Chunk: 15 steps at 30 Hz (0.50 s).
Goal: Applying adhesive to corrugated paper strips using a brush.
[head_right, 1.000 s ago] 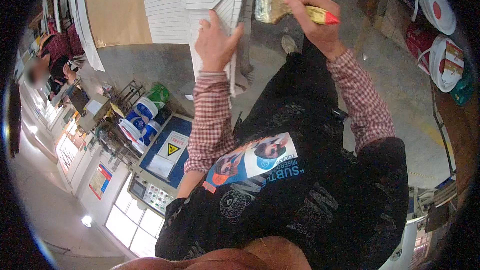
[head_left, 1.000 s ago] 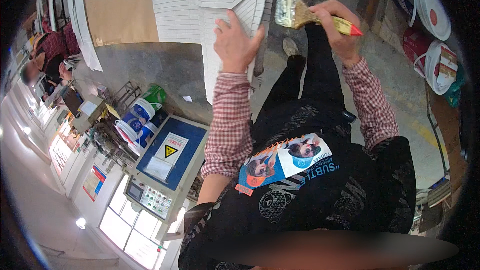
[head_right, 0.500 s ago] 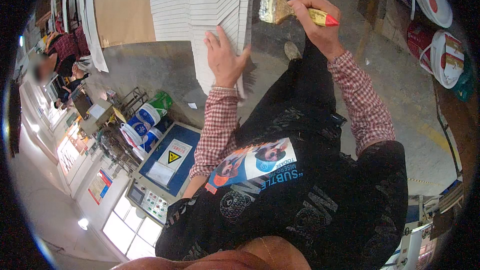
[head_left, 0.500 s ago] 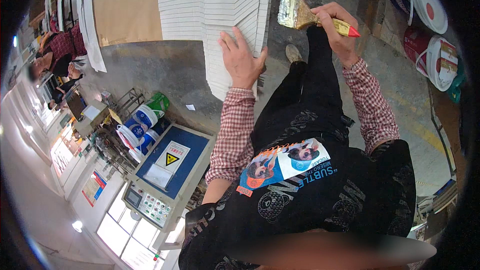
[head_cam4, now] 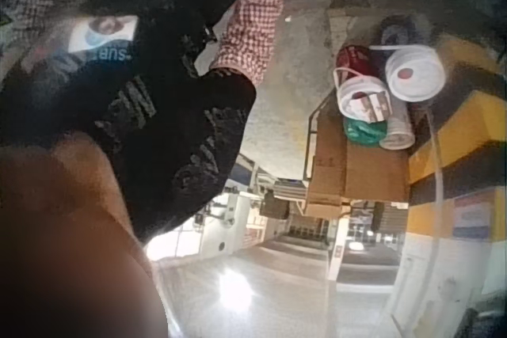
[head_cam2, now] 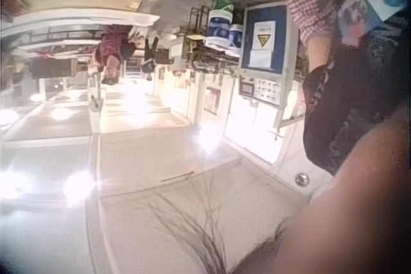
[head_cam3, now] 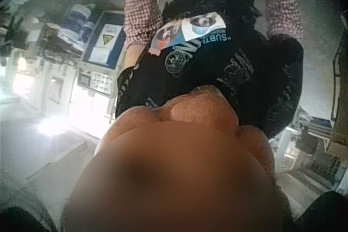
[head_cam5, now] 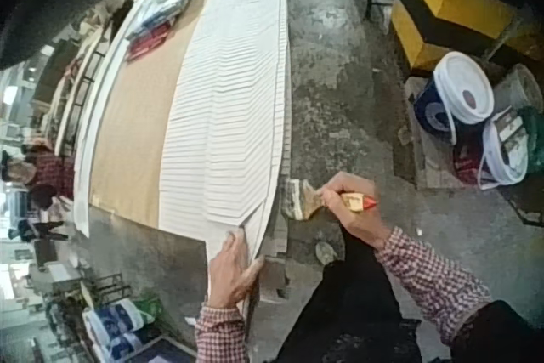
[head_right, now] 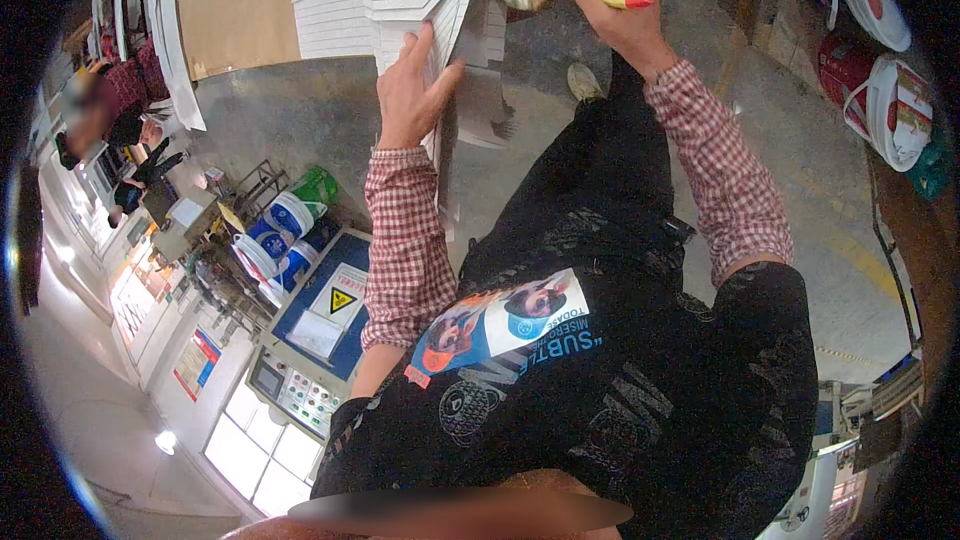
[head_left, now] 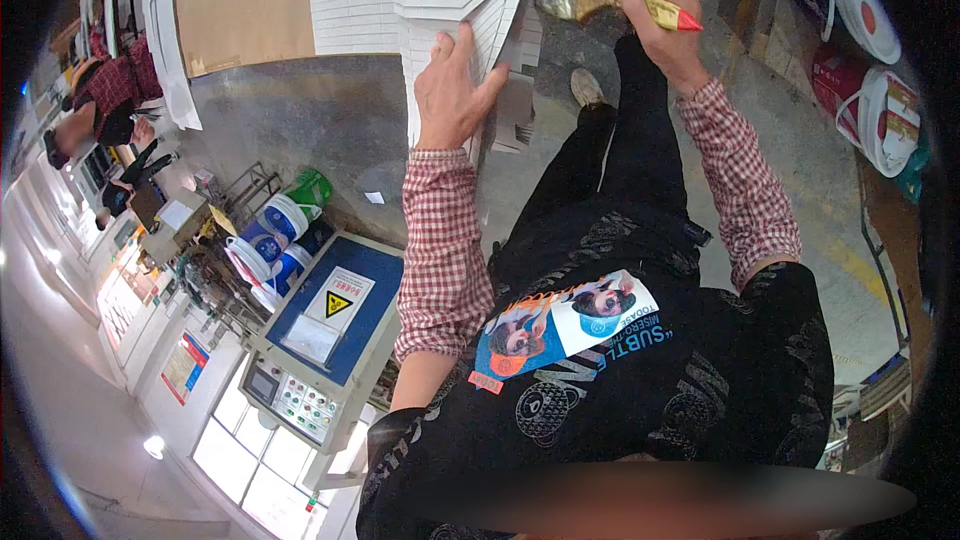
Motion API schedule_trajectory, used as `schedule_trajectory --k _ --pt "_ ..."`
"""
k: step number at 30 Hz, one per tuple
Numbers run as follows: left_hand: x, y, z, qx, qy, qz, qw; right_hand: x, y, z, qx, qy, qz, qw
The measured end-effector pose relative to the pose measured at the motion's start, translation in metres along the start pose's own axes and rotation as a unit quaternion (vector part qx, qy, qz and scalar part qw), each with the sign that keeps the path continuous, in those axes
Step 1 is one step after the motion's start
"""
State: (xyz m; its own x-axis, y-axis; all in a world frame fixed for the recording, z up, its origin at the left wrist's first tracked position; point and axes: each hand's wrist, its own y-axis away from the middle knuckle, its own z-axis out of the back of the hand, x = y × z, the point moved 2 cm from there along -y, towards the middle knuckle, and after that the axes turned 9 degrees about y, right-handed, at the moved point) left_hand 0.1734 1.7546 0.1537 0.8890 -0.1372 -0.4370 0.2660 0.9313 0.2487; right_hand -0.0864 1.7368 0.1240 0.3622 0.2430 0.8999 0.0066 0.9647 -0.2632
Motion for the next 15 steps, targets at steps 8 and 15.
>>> schedule_trajectory --k 8,15 --pt "-0.003 -0.005 -0.008 0.016 -0.011 0.009 1.0 0.008 0.005 -0.001 -0.038 -0.046 -0.029 0.998" --pt "-0.012 -0.001 -0.036 -0.082 -0.089 0.024 0.992 0.017 0.056 0.004 -0.033 -0.068 -0.035 0.996"
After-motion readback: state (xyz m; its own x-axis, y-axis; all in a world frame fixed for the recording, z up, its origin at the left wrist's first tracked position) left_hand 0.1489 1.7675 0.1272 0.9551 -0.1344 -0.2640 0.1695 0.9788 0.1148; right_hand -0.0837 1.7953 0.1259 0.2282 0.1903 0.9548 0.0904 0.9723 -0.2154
